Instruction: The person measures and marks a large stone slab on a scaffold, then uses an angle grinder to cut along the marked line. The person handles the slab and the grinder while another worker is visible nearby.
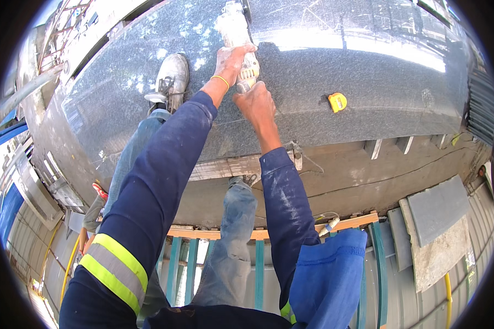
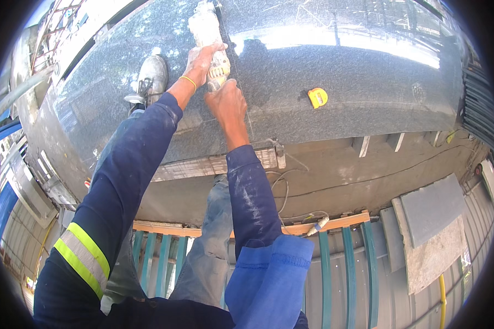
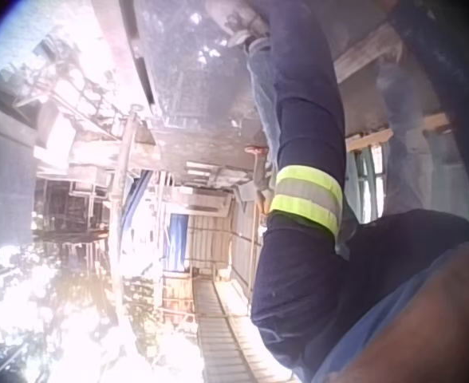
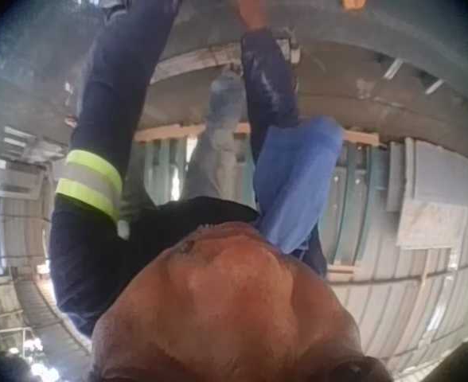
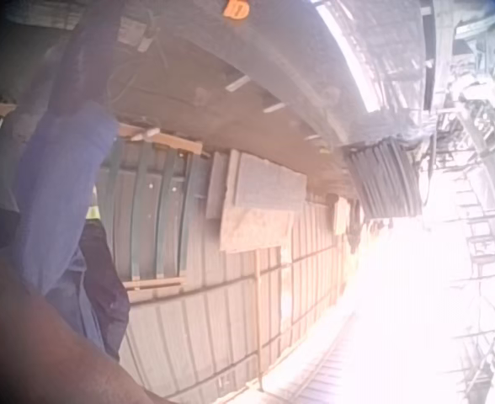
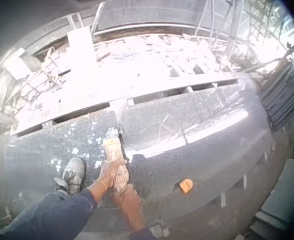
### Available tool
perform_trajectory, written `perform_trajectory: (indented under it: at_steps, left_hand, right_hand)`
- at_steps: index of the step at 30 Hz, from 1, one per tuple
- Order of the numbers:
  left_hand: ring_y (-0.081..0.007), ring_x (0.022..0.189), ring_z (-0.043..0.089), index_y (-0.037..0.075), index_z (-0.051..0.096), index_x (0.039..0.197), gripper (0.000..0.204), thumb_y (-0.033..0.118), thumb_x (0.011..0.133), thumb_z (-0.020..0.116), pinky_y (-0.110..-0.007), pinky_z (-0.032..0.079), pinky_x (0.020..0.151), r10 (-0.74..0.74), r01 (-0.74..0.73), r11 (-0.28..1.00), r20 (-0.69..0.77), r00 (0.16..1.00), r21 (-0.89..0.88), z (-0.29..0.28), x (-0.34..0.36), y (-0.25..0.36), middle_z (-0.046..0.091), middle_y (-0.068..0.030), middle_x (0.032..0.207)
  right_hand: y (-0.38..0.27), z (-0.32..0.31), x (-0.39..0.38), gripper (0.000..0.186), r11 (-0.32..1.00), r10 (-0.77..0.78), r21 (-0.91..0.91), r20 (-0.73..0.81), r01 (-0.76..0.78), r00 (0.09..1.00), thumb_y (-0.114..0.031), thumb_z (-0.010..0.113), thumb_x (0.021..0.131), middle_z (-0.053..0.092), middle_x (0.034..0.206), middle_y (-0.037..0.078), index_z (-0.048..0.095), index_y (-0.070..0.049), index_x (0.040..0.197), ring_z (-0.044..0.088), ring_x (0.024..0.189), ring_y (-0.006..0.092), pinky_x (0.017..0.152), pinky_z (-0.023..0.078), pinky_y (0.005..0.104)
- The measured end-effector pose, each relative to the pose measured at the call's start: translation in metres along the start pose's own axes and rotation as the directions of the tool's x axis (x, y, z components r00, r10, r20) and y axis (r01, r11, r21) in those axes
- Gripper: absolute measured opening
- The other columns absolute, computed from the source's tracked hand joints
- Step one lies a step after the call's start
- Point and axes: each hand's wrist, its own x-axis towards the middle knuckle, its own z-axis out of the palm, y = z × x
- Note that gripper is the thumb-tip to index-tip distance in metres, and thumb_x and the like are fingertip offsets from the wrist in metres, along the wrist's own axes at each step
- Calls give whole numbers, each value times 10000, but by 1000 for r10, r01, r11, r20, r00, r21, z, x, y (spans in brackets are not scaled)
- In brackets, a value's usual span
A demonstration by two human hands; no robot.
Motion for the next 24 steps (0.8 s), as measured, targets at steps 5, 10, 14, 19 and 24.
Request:
perform_trajectory:
  at_steps: [5,10,14,19,24]
  left_hand:
    - [-210,619,669,8,679,958,207,146,827,761,-373,581,539,1,-1,1000,1,1000,2,1,6,5,674,-95,788]
    - [-208,636,675,17,680,956,210,151,820,766,-371,586,552,-2,3,999,-15,1000,49,4,15,11,672,-90,785]
    - [-209,638,676,25,676,944,187,135,820,764,-374,591,562,-99,100,995,53,994,-9,-7,26,5,671,-91,780]
    - [-195,620,658,45,672,952,175,191,871,726,-361,578,561,-32,31,999,9,999,25,2,4,-3,654,-69,777]
    - [-193,645,666,30,677,956,178,166,858,740,-358,580,561,-7,7,1000,22,1000,20,-5,9,-10,665,-71,811]
  right_hand:
    - [-5,0,7,395,1000,-10,-6,-12,10,1000,-205,730,775,699,961,340,601,95,996,695,946,494,833,546,538]
    - [-5,2,21,403,1000,-13,-1,-3,13,1000,-214,739,774,700,970,337,607,90,1003,696,956,487,824,551,530]
    - [-9,3,19,425,1000,7,5,36,-7,999,-225,755,768,702,972,335,607,88,1015,698,962,483,825,553,526]
    - [2,-2,0,446,1000,-7,-16,-2,7,1000,-237,760,765,704,973,333,602,94,1020,699,957,486,828,553,529]
    - [-1,-1,-1,433,1000,1,-8,6,-1,1000,-222,750,767,703,974,336,601,97,1019,696,950,494,827,550,536]
